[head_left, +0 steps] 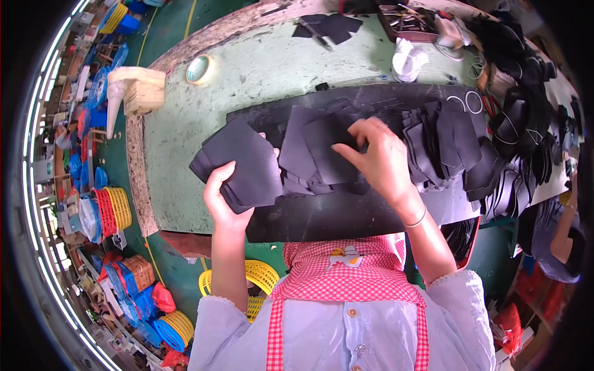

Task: Sorting and inspecting black shoe upper components at a factory workbench.

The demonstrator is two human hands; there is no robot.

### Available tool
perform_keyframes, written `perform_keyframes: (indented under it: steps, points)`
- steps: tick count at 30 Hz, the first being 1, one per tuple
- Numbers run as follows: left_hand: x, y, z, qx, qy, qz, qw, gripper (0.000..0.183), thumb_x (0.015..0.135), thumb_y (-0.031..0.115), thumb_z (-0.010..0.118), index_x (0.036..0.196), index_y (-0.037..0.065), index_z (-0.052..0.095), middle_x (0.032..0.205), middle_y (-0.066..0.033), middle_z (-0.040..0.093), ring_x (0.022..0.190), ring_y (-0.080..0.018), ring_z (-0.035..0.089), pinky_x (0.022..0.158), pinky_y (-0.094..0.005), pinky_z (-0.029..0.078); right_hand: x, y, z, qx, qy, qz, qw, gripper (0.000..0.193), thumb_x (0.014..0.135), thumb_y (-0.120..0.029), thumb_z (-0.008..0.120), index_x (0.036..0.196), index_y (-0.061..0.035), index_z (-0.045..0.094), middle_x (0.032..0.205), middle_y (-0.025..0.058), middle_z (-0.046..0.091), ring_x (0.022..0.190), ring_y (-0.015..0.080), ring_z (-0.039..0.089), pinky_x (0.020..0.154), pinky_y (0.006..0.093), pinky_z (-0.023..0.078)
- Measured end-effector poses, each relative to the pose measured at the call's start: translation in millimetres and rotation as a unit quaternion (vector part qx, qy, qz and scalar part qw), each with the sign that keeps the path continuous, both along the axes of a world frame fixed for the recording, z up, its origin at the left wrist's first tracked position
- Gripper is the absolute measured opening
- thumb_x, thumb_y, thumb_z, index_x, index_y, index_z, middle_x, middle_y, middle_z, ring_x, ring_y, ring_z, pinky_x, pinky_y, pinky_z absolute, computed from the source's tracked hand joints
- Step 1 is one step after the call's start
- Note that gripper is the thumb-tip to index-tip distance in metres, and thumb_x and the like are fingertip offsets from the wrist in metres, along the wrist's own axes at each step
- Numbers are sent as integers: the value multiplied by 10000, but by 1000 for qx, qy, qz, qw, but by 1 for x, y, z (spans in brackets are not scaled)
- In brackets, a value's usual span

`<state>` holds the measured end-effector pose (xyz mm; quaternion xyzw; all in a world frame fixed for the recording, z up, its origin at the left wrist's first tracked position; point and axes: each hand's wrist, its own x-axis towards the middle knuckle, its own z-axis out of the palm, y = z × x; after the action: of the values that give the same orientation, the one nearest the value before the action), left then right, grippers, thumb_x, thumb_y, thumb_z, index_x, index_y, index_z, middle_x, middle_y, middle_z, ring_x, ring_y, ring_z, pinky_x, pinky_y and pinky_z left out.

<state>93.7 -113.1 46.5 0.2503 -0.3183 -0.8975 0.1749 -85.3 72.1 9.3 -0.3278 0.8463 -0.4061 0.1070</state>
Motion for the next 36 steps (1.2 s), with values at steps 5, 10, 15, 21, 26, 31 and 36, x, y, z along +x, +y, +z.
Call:
perform_keyframes:
  steps: [5, 10, 15, 21, 26, 31, 36]
  points:
    - [6, 0, -7, -5, -32, -18, 999, 577, 898, 216, 490, 1424, -3, 397, 1356, -204, 519, 1175, -371, 575, 960, -511, 503, 15, -15, 11, -106, -44, -47, 992, 393, 750, -253, 843, 983, -51, 598, 789, 30, 548, 658, 129, 529, 581, 276, 452]
    - [-15, 11, -13, 76, -40, -51, 995, 328, 876, 53, 612, 1199, 2, 589, 1140, -124, 656, 1014, -231, 673, 874, -367, 554, 37, -35, 17, -191, -342, 32, 919, 269, 810, -174, 823, 891, -30, 610, 701, -80, 493, 622, -6, 407, 525, 183, 329]
    - [-13, 1, -26, 70, -52, -74, 993, 329, 847, 25, 613, 1175, -2, 597, 1094, -131, 664, 1004, -237, 675, 852, -365, 562, 39, -33, 7, -173, -295, -14, 940, 237, 801, -128, 825, 818, -27, 611, 716, -75, 527, 642, -10, 422, 540, 167, 345]
    - [-10, 0, -27, -1, -11, -73, 997, 351, 832, 1, 625, 1180, -15, 585, 1114, -142, 657, 1004, -237, 669, 861, -362, 560, 44, -33, 17, -234, -343, -46, 908, 240, 805, -100, 819, 728, -45, 598, 711, -113, 512, 643, -19, 407, 536, 161, 336]
    - [-6, -5, -24, -2, -11, -39, 999, 440, 790, -35, 633, 1223, -16, 560, 1124, -138, 655, 997, -240, 672, 860, -369, 556, 45, -30, 13, -151, -291, -32, 944, 193, 833, -70, 782, 735, -27, 623, 709, -93, 531, 653, -6, 427, 551, 183, 364]
    - [-3, -6, -24, -10, -30, -37, 999, 437, 787, -36, 627, 1219, -23, 558, 1112, -143, 658, 976, -242, 678, 857, -373, 559, 57, -44, 33, -240, -319, -57, 915, 179, 862, -125, 766, 806, -1, 648, 778, -50, 555, 678, 23, 423, 561, 210, 366]
    - [-1, -9, -23, 1, -43, 26, 999, 369, 774, -34, 624, 1142, -32, 601, 1041, -134, 671, 930, -241, 684, 829, -365, 572, 43, -28, 20, -135, -292, -28, 947, 229, 910, -175, 722, 813, 16, 641, 641, -100, 442, 631, 7, 350, 518, 218, 295]
